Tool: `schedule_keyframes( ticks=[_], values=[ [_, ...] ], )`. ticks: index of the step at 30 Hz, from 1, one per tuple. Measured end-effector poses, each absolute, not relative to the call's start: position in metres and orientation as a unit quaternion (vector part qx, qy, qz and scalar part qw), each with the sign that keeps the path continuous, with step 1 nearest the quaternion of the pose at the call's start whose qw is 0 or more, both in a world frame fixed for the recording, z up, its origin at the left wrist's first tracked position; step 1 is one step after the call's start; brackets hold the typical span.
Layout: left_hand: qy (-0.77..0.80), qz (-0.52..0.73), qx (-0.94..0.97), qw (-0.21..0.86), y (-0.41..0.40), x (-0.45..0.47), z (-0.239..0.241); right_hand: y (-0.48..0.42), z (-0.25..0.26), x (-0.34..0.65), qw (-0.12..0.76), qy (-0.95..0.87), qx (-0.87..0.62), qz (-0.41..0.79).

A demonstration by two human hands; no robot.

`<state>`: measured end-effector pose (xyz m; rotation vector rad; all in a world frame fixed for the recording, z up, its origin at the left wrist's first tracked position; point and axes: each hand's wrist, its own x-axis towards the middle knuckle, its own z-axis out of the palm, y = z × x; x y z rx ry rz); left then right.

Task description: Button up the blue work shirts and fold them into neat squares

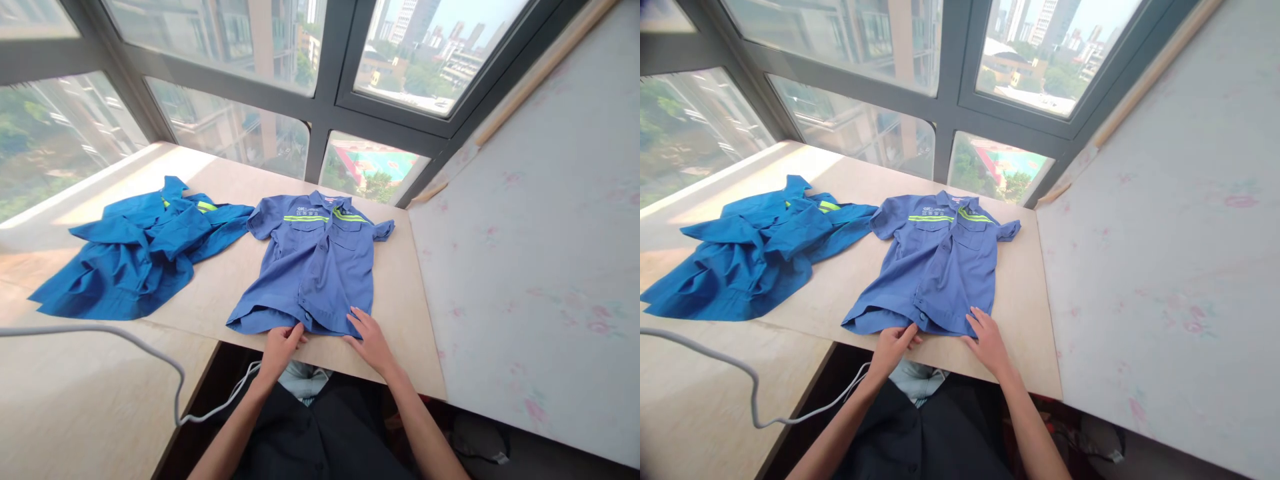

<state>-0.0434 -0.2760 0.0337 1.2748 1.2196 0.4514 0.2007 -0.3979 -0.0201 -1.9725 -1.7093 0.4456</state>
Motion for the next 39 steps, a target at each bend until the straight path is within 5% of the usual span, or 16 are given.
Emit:
schedule_keyframes(
  ticks=[7, 14, 21, 28, 32, 36, 39],
  values=[
    [0.487, 0.183, 0.487, 0.701, -0.278, -0.047, 0.043, -0.387, 0.006, 0.221, 0.399, -0.497, -0.749, 0.182],
    [0.440, 0.025, 0.523, 0.730, -0.304, -0.075, 0.034, -0.420, 0.020, 0.261, 0.227, -0.560, -0.749, 0.270],
    [0.548, 0.298, 0.638, 0.450, -0.274, -0.090, 0.054, -0.395, 0.031, 0.224, 0.258, -0.579, -0.741, 0.220],
    [0.601, 0.221, 0.741, 0.206, -0.224, -0.085, 0.033, -0.323, 0.011, 0.157, 0.215, -0.709, -0.622, 0.251],
    [0.605, 0.140, 0.729, 0.287, -0.223, -0.090, 0.025, -0.310, -0.004, 0.156, 0.200, -0.714, -0.628, 0.236],
    [0.586, 0.185, 0.678, 0.403, -0.229, -0.094, 0.024, -0.319, -0.008, 0.165, 0.252, -0.701, -0.629, 0.222],
    [0.612, 0.208, 0.656, 0.391, -0.220, -0.096, 0.023, -0.332, -0.001, 0.171, 0.308, -0.676, -0.628, 0.233]
  ],
)
